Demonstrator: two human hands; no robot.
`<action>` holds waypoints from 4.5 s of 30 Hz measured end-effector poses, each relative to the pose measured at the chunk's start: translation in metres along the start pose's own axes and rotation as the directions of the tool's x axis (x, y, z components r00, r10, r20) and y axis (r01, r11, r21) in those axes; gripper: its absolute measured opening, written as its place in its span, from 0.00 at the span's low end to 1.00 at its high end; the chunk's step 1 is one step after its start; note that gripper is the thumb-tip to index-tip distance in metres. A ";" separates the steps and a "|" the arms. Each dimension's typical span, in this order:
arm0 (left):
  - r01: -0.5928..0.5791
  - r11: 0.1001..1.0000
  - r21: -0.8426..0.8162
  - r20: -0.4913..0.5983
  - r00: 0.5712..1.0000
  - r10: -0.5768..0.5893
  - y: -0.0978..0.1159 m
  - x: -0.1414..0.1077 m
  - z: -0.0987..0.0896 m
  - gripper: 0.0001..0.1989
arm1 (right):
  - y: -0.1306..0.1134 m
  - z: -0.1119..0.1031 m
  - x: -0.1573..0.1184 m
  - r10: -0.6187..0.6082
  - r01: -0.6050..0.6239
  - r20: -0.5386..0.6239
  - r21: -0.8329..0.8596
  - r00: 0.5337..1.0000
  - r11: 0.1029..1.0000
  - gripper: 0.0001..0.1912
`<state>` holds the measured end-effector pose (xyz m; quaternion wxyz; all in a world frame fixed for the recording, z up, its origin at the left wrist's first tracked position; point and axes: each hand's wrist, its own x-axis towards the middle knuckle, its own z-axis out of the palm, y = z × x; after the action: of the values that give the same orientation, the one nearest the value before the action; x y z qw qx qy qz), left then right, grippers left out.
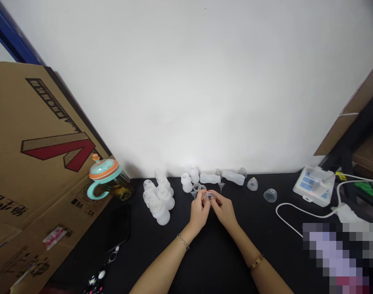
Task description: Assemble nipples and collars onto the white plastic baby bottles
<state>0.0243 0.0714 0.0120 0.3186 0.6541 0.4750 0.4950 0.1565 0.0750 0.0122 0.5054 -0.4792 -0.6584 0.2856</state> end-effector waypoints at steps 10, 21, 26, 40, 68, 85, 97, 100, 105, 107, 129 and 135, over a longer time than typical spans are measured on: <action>-0.004 1.000 0.009 0.003 1.000 0.004 0.001 0.001 0.000 0.09 | 0.003 0.001 0.000 0.033 -0.033 0.008 0.029 0.999 0.999 0.20; 0.017 0.999 -0.030 0.001 1.000 -0.017 -0.003 0.001 0.001 0.09 | 0.000 0.000 0.001 0.014 -0.014 0.000 0.001 1.000 1.000 0.16; 0.026 0.999 -0.026 0.008 1.000 -0.026 0.000 0.002 0.000 0.10 | -0.002 -0.001 0.001 0.009 -0.009 0.004 0.000 1.000 1.000 0.14; 0.010 1.000 -0.025 0.007 1.000 -0.010 0.001 0.001 0.001 0.10 | -0.004 -0.003 0.000 -0.048 0.049 0.006 -0.042 0.999 0.998 0.14; -0.043 0.991 0.123 -0.007 0.999 0.044 -0.003 0.004 -0.006 0.14 | 0.010 -0.001 0.003 -0.021 0.024 -0.082 0.037 0.996 0.999 0.20; 0.039 0.995 0.095 0.052 0.998 -0.044 -0.005 0.007 -0.006 0.16 | 0.008 0.000 0.003 0.039 -0.042 -0.036 -0.104 0.999 0.994 0.17; 0.040 0.997 0.068 0.039 0.998 -0.043 -0.006 0.006 -0.004 0.16 | 0.003 -0.001 0.004 0.017 -0.021 -0.048 -0.080 0.999 0.997 0.17; 0.036 0.997 0.068 0.041 0.998 -0.039 -0.007 0.006 -0.004 0.16 | 0.003 -0.001 0.003 0.017 -0.020 -0.044 -0.061 0.999 0.998 0.17; 0.026 0.997 0.073 0.037 0.999 -0.029 -0.005 0.006 -0.004 0.15 | 0.004 0.000 0.004 0.018 -0.020 -0.045 -0.052 0.999 0.998 0.17; 0.027 0.997 0.069 0.040 0.999 -0.029 -0.005 0.006 -0.003 0.15 | 0.004 0.000 0.004 0.017 -0.019 -0.045 -0.053 0.999 0.998 0.17; 0.018 0.995 0.098 0.046 0.999 -0.022 -0.006 0.006 -0.003 0.14 | 0.009 0.001 0.003 0.015 -0.017 -0.029 -0.081 0.999 0.997 0.16; 0.014 0.995 0.099 0.060 0.998 -0.020 -0.008 0.007 -0.003 0.14 | 0.009 0.001 0.003 0.005 -0.008 -0.035 -0.099 0.999 0.995 0.16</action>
<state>0.0193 0.0801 0.0082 0.3046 0.6798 0.4943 0.4480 0.1586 0.0812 0.0056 0.4912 -0.5107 -0.6613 0.2461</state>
